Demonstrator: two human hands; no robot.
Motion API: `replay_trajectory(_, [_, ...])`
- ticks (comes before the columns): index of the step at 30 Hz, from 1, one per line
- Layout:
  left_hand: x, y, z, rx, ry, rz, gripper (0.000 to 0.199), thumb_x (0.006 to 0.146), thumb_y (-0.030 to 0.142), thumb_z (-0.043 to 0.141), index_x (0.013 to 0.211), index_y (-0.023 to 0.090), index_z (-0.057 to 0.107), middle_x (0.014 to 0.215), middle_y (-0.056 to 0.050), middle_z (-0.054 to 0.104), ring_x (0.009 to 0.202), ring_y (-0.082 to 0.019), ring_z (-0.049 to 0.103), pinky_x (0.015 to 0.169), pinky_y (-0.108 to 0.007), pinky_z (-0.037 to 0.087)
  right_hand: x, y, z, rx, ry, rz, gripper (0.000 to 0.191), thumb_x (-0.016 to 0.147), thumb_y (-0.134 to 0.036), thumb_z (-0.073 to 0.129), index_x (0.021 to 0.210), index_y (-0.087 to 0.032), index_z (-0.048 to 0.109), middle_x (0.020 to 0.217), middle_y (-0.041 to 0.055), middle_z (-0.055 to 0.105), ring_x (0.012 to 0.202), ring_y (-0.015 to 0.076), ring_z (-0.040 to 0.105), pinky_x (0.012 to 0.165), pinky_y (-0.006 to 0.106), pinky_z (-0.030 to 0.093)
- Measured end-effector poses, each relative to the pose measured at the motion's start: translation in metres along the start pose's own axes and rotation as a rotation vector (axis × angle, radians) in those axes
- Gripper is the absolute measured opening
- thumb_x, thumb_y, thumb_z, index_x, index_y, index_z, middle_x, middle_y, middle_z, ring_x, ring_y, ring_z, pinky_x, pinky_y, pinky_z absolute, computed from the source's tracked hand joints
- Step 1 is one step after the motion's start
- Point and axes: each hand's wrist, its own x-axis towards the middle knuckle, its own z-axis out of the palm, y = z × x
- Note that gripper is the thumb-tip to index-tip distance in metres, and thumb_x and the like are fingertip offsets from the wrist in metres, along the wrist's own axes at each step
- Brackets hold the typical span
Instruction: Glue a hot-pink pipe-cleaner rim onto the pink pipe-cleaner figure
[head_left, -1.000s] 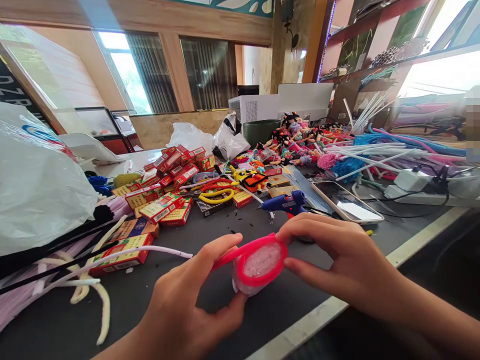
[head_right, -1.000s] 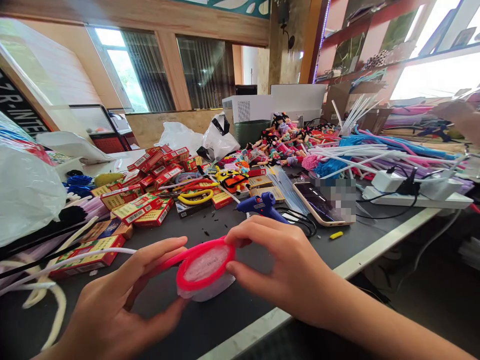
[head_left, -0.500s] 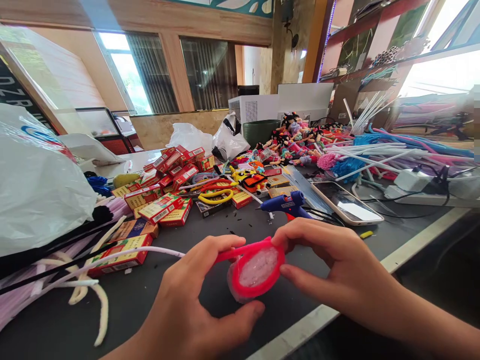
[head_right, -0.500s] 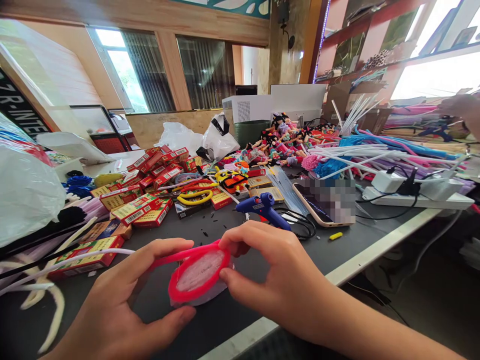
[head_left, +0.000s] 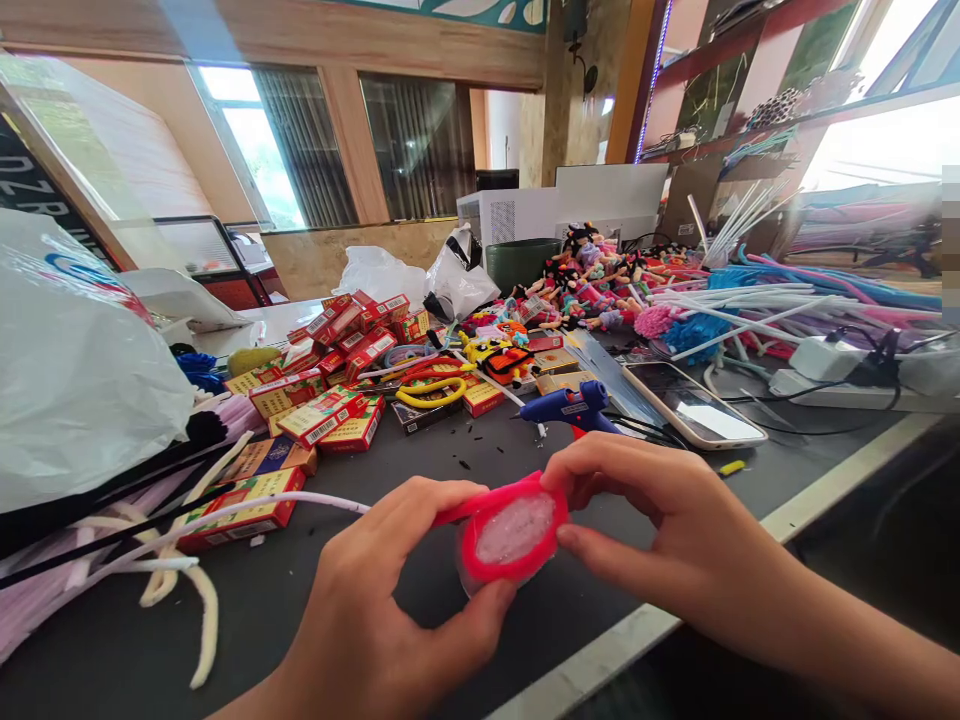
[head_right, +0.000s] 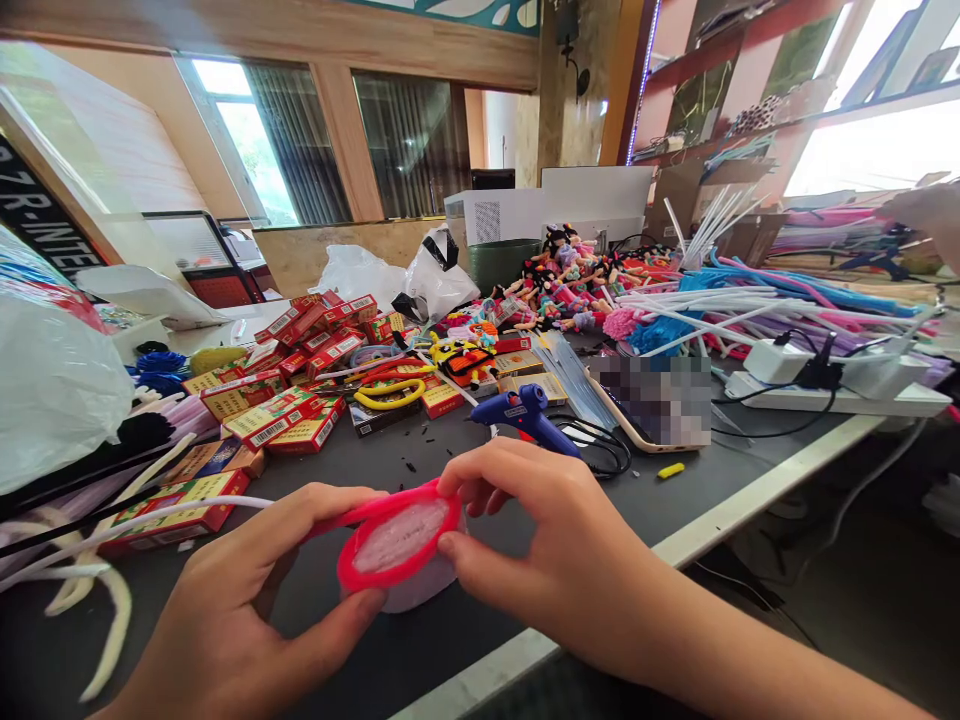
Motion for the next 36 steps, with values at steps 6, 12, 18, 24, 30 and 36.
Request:
replay_trajectory(6, [-0.003, -0.002, 0.002, 0.026, 0.034, -0.024, 0.027, 0.074, 0.025, 0.066, 0.100, 0.030, 0.063, 0.090, 0.007, 0.073, 0.075, -0.014, 0.070, 0.076, -0.023, 0.057, 0.000, -0.001, -0.002, -0.023, -0.010, 0.008, 0.014, 0.079, -0.015, 0.059, 0.091, -0.020, 0.065, 0.085, 0.0000, 0.069, 0.076, 0.0124, 0.062, 0.071, 0.023, 0.050])
replay_trajectory(12, [-0.007, -0.006, 0.002, 0.043, 0.022, -0.020, 0.022, 0.076, 0.026, 0.067, 0.097, 0.028, 0.060, 0.085, 0.006, 0.073, 0.071, -0.014, 0.071, 0.070, -0.020, 0.058, 0.000, 0.000, -0.005, -0.076, -0.024, -0.001, 0.015, 0.081, -0.016, 0.058, 0.092, -0.022, 0.066, 0.087, 0.0002, 0.069, 0.079, 0.0128, 0.063, 0.071, 0.023, 0.049])
replay_trajectory(18, [-0.013, -0.015, 0.003, 0.093, 0.034, 0.067, 0.019, 0.086, 0.037, 0.061, 0.104, 0.033, 0.055, 0.096, 0.008, 0.072, 0.078, -0.013, 0.072, 0.078, -0.019, 0.058, 0.000, -0.001, -0.005, -0.106, -0.022, -0.005, 0.016, 0.080, -0.017, 0.056, 0.091, -0.022, 0.067, 0.085, 0.0000, 0.069, 0.076, 0.0123, 0.062, 0.069, 0.022, 0.049])
replay_trajectory(24, [-0.013, -0.013, 0.001, 0.136, -0.012, 0.124, 0.012, 0.094, 0.020, 0.043, 0.093, 0.029, 0.050, 0.098, 0.005, 0.073, 0.077, -0.012, 0.073, 0.076, -0.018, 0.058, 0.001, 0.001, -0.005, -0.127, -0.016, -0.007, 0.017, 0.081, -0.016, 0.056, 0.091, -0.023, 0.067, 0.086, -0.0002, 0.070, 0.075, 0.0125, 0.062, 0.068, 0.023, 0.049])
replay_trajectory(30, [-0.016, -0.017, 0.002, 0.213, -0.058, 0.254, 0.017, 0.092, 0.011, 0.040, 0.097, 0.026, 0.045, 0.105, -0.001, 0.071, 0.095, -0.017, 0.072, 0.094, -0.029, 0.056, 0.001, 0.002, -0.005, -0.141, -0.008, -0.025, 0.015, 0.080, -0.016, 0.056, 0.088, -0.022, 0.067, 0.087, 0.0014, 0.071, 0.075, 0.0139, 0.064, 0.067, 0.024, 0.050])
replay_trajectory(36, [-0.019, -0.013, 0.002, 0.322, -0.043, 0.367, 0.026, 0.087, -0.001, 0.041, 0.099, 0.022, 0.046, 0.106, -0.006, 0.069, 0.102, -0.019, 0.069, 0.104, -0.032, 0.050, 0.002, 0.001, -0.006, -0.140, -0.010, -0.028, 0.020, 0.080, -0.016, 0.055, 0.093, -0.023, 0.068, 0.088, 0.0011, 0.072, 0.076, 0.0134, 0.064, 0.068, 0.024, 0.051])
